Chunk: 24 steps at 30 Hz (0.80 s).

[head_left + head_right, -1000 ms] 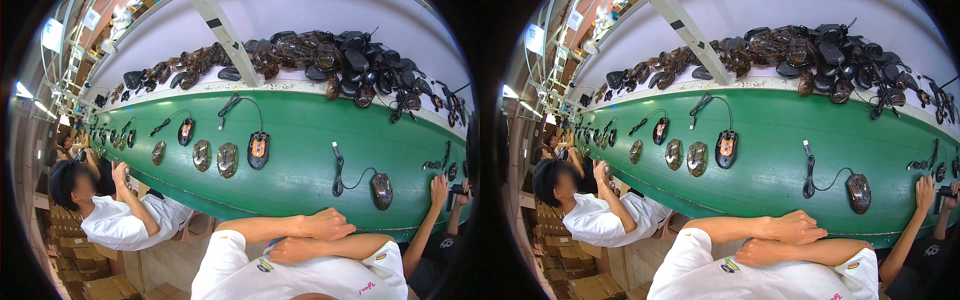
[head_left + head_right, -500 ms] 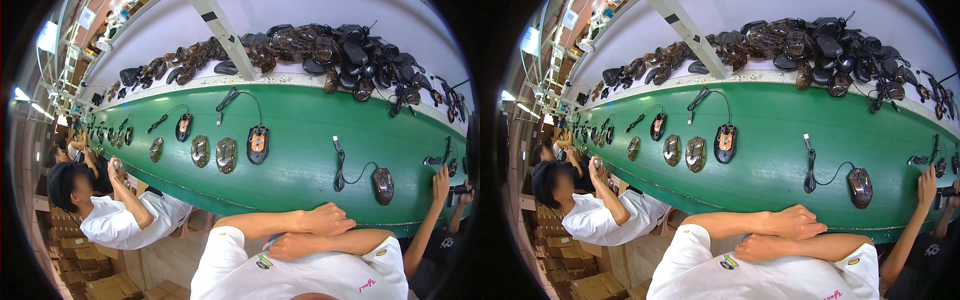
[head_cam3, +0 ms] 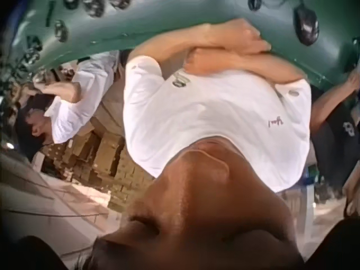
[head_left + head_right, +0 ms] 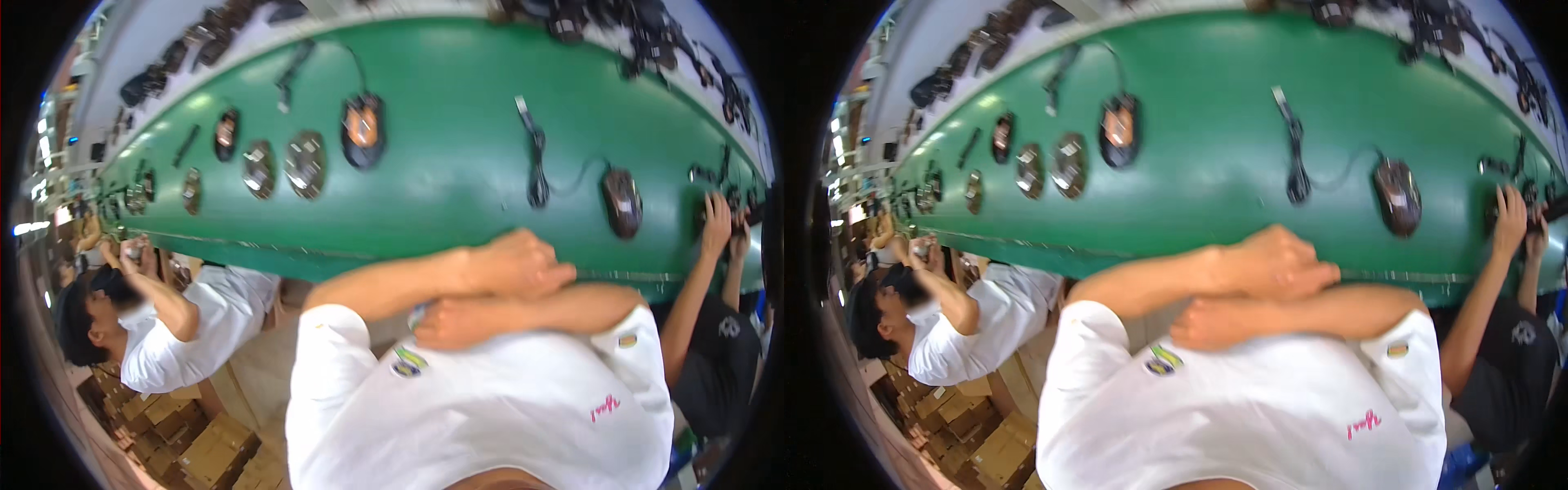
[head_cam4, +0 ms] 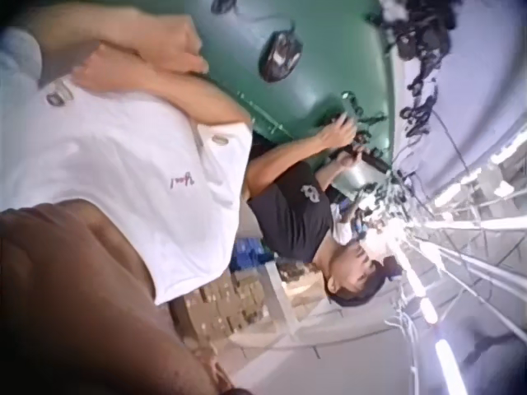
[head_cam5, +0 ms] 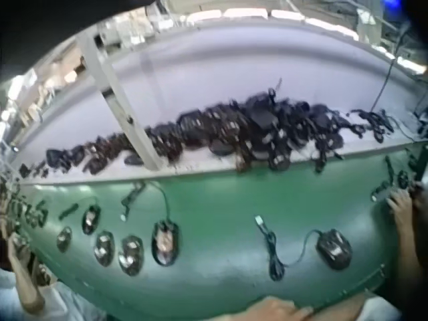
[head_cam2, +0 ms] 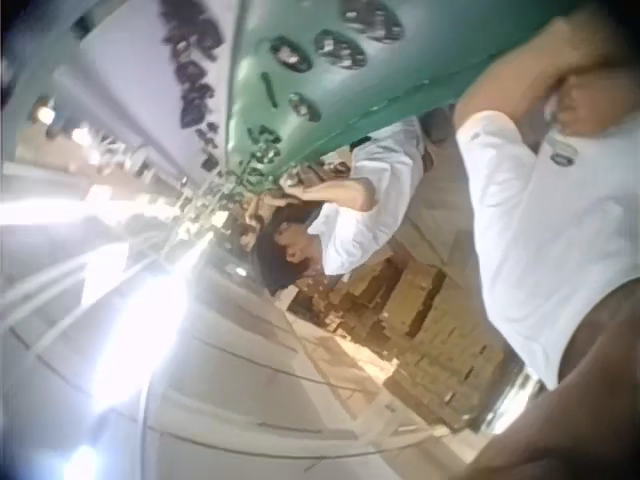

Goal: The person assembles computer mice along a conveyor table by picking up mouse shells, fitting and snapping them onto mouse bases by hand, and setting the assembled mice back down.

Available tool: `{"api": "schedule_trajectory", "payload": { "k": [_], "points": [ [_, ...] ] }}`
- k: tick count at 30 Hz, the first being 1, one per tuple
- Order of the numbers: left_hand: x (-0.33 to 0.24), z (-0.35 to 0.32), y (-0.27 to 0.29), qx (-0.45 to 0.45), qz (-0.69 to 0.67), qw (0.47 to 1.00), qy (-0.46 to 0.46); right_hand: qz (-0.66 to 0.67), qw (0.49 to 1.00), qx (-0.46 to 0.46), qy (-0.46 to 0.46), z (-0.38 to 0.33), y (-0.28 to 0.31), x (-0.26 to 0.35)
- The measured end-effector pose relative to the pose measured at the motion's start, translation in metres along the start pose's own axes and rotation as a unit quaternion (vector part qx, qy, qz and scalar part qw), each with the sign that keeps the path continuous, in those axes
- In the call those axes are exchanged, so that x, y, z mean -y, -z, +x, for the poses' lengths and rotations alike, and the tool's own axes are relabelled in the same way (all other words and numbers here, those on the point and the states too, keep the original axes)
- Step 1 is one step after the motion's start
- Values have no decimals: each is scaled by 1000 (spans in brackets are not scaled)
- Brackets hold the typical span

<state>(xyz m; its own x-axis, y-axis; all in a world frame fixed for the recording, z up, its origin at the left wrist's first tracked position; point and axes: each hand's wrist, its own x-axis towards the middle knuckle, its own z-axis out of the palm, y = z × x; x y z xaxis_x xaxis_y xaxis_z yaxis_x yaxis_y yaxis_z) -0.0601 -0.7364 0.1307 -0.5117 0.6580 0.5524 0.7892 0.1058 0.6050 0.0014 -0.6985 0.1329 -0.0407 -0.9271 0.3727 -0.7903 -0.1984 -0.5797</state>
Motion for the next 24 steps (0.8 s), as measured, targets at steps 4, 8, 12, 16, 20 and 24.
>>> {"api": "schedule_trajectory", "payload": {
  "k": [4, 8, 12, 16, 20, 24],
  "points": [
    [-1, 1, -5, -6, 23, 1000, 18, 21, 1000, -17, -11, -3, -12, 2],
    [6, -5, 0, -15, 4, 1000, 23, 5, 1000, 1, 0, 0, -14, 0],
    [10, -5, -3, -4, -8, 1000, 0, -7, 1000, 3, -17, -2, -10, -2],
    [8, -8, -5, 3, -13, 1000, 4, 10, 1000, 5, -19, -2, -13, 2],
    [9, -8, -3, -1, -12, 1000, 7, 20, 999, 27, -27, -1, -10, 2],
    [7, -4, 0, 8, -16, 1000, 2, -16, 996, 79, -24, -1, -4, 5]
  ]
}}
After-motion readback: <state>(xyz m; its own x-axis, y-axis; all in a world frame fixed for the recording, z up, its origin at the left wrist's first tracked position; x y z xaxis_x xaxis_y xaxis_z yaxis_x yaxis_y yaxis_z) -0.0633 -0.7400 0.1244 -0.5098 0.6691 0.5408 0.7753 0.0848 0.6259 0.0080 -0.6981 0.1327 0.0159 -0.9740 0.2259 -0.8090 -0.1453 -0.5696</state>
